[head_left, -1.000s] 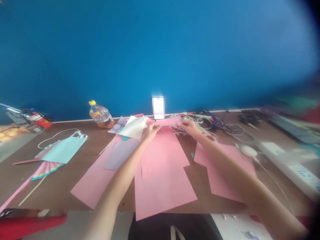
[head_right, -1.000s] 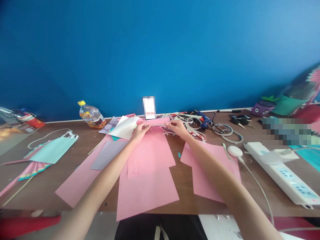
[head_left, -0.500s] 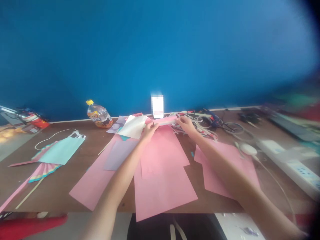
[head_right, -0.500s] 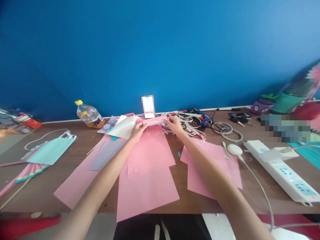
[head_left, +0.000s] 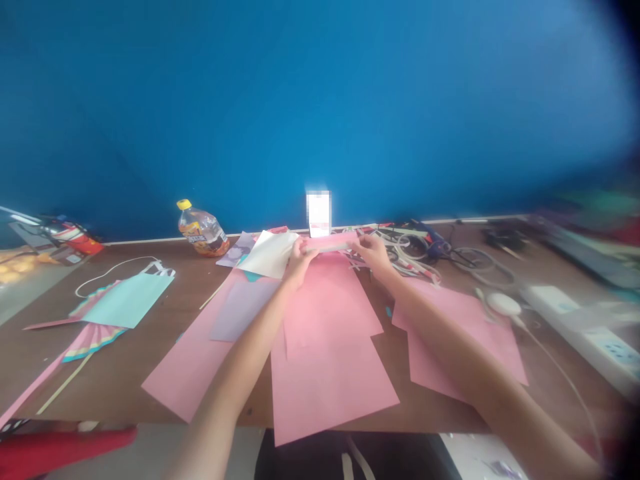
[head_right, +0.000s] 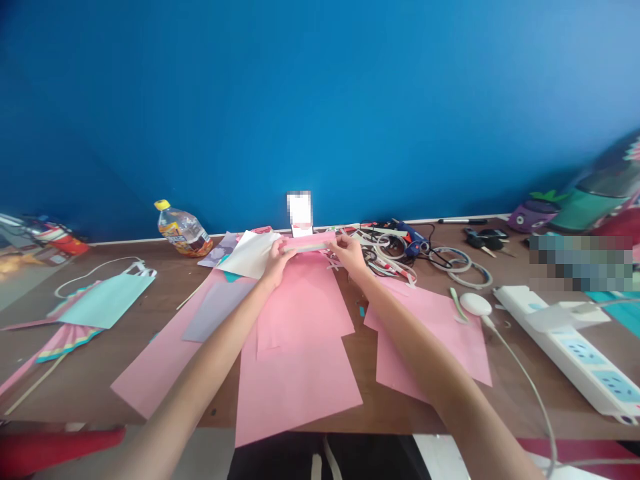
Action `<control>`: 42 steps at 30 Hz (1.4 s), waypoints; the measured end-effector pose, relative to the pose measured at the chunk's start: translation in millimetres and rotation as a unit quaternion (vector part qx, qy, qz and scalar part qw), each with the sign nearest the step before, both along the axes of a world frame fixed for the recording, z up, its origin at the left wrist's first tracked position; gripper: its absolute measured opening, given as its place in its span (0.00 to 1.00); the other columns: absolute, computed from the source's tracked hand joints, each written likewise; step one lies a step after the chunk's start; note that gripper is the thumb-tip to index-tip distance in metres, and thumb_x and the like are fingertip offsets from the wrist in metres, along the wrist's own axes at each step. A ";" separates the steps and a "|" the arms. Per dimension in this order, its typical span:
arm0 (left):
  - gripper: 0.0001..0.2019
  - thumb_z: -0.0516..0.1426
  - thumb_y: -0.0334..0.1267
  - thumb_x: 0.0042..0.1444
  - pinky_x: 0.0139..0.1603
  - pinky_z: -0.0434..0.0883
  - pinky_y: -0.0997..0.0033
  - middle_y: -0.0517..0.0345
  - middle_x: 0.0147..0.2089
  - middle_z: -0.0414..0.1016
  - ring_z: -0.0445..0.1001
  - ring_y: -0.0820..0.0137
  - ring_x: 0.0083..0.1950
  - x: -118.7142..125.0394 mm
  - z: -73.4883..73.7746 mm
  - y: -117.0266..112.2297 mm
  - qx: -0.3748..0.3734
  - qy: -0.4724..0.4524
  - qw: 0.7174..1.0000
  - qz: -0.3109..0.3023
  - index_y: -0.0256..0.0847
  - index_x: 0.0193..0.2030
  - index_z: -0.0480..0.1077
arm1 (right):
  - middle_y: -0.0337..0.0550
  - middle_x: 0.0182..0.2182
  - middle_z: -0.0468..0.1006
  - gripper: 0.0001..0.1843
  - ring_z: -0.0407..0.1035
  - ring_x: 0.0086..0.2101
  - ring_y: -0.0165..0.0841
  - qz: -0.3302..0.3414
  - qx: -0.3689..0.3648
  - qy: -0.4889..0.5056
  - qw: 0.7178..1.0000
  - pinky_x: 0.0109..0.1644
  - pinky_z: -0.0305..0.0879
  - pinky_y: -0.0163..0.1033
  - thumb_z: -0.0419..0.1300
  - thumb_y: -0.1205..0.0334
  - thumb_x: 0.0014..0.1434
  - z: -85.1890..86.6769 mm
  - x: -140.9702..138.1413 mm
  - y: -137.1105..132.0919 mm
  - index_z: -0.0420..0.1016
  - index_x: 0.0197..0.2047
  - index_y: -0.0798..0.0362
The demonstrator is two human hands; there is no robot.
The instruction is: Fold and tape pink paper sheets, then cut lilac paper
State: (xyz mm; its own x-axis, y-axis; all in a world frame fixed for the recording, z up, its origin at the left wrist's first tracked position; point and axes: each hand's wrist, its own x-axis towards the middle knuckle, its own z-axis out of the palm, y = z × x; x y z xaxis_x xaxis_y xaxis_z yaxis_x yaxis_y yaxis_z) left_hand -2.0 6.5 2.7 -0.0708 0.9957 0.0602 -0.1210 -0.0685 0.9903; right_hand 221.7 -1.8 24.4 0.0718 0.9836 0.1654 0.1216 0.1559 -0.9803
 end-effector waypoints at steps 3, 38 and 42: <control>0.29 0.67 0.40 0.47 0.49 0.74 0.68 0.57 0.45 0.75 0.78 0.70 0.44 0.5 0.1 0.6 0.000 -0.062 0.998 0.025 0.46 0.56 0.64 | 0.38 0.25 0.74 0.21 0.69 0.25 0.32 0.019 0.006 0.036 0.999 0.27 0.68 0.37 0.67 0.44 0.47 0.9 -9.8 -1.8 0.67 0.32 0.50; 0.19 0.65 0.49 0.52 0.53 0.74 0.63 0.53 0.45 0.76 0.77 0.66 0.49 19.2 -7.5 -3.0 0.003 -0.187 0.981 -0.050 0.41 0.45 0.69 | 0.39 0.29 0.73 0.13 0.64 0.28 0.30 0.061 0.152 -0.097 0.982 0.33 0.62 0.37 0.62 0.50 0.57 -18.9 -31.4 -14.3 0.72 0.35 0.52; 0.19 0.64 0.50 0.53 0.50 0.76 0.65 0.52 0.47 0.76 0.77 0.65 0.48 19.5 -8.1 -2.7 0.014 -0.175 0.984 -0.042 0.42 0.46 0.68 | 0.41 0.33 0.74 0.15 0.66 0.28 0.30 0.087 0.146 -0.080 0.982 0.33 0.63 0.37 0.64 0.50 0.53 -18.1 -33.8 -13.5 0.72 0.37 0.53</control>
